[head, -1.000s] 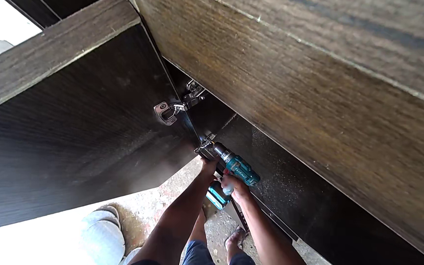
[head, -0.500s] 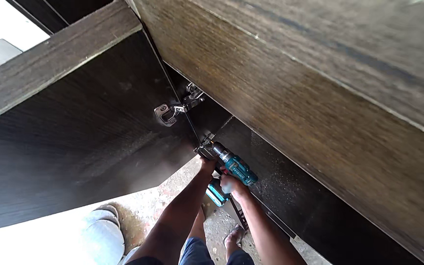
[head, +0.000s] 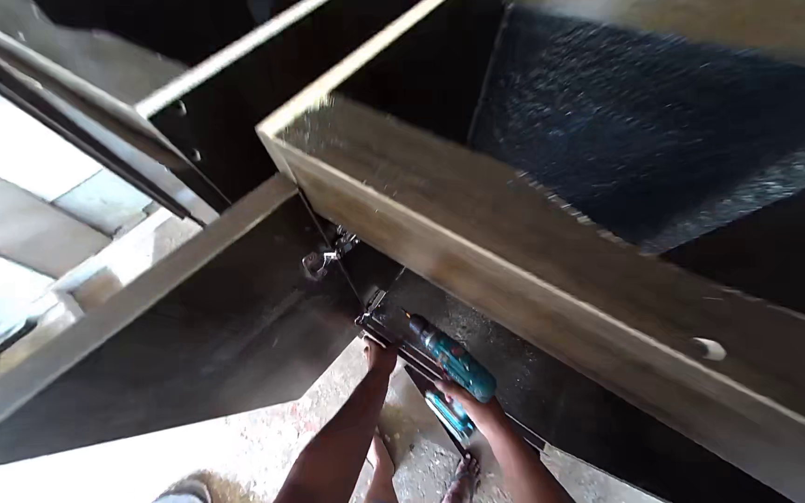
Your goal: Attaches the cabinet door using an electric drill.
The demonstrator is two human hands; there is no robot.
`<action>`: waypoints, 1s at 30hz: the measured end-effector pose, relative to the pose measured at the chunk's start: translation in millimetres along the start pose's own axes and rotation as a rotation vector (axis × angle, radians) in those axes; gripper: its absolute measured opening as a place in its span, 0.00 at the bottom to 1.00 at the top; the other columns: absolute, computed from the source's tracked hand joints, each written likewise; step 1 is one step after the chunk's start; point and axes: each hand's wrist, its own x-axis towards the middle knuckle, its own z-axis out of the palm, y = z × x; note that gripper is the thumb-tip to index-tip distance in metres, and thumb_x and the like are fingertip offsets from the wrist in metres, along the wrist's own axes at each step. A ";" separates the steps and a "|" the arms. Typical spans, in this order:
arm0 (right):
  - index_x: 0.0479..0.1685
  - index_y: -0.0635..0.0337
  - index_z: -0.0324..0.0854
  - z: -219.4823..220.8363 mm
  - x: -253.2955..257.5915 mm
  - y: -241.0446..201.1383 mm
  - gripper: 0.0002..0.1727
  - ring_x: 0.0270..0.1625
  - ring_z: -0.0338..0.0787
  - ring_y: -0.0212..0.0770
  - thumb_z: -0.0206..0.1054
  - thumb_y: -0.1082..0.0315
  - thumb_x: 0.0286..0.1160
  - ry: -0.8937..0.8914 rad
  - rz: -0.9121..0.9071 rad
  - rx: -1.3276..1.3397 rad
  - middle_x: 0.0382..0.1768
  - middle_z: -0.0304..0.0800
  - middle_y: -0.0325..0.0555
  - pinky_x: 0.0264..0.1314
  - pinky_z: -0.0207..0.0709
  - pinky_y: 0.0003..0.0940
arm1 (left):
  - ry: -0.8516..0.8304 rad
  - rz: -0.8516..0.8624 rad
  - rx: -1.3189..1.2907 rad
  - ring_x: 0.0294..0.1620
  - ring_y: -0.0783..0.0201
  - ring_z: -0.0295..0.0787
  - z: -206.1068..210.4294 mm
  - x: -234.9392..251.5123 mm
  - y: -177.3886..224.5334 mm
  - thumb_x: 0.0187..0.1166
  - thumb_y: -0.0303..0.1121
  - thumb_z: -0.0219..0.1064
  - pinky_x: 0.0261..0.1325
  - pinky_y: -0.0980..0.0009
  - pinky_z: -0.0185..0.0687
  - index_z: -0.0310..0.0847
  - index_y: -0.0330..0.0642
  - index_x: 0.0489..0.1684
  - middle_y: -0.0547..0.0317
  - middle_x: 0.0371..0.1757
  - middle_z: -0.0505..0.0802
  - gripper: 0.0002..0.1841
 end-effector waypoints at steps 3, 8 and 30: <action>0.62 0.67 0.84 -35.9 -50.7 0.9 0.30 0.41 0.94 0.40 0.81 0.56 0.64 0.058 -0.021 -0.180 0.42 0.95 0.48 0.53 0.91 0.40 | 0.123 0.497 -0.033 0.52 0.51 0.94 -36.2 -89.4 9.0 0.79 0.42 0.73 0.60 0.52 0.90 0.75 0.32 0.74 0.42 0.52 0.94 0.29; 0.62 0.68 0.84 -67.2 -129.5 2.1 0.30 0.42 0.94 0.42 0.82 0.58 0.62 0.163 0.156 -0.244 0.43 0.95 0.51 0.54 0.89 0.42 | 0.369 1.631 -0.262 0.37 0.70 0.91 -159.3 -222.0 138.5 0.88 0.38 0.63 0.44 0.69 0.90 0.88 0.43 0.41 0.61 0.36 0.93 0.11; 0.58 0.68 0.88 -143.9 -264.0 -10.7 0.28 0.50 0.96 0.54 0.80 0.57 0.62 0.408 -0.205 -0.712 0.47 0.95 0.60 0.60 0.86 0.60 | 0.369 0.747 0.397 0.47 0.53 0.87 -275.9 -240.3 330.0 0.89 0.54 0.54 0.56 0.47 0.79 0.83 0.32 0.43 0.43 0.45 0.89 0.28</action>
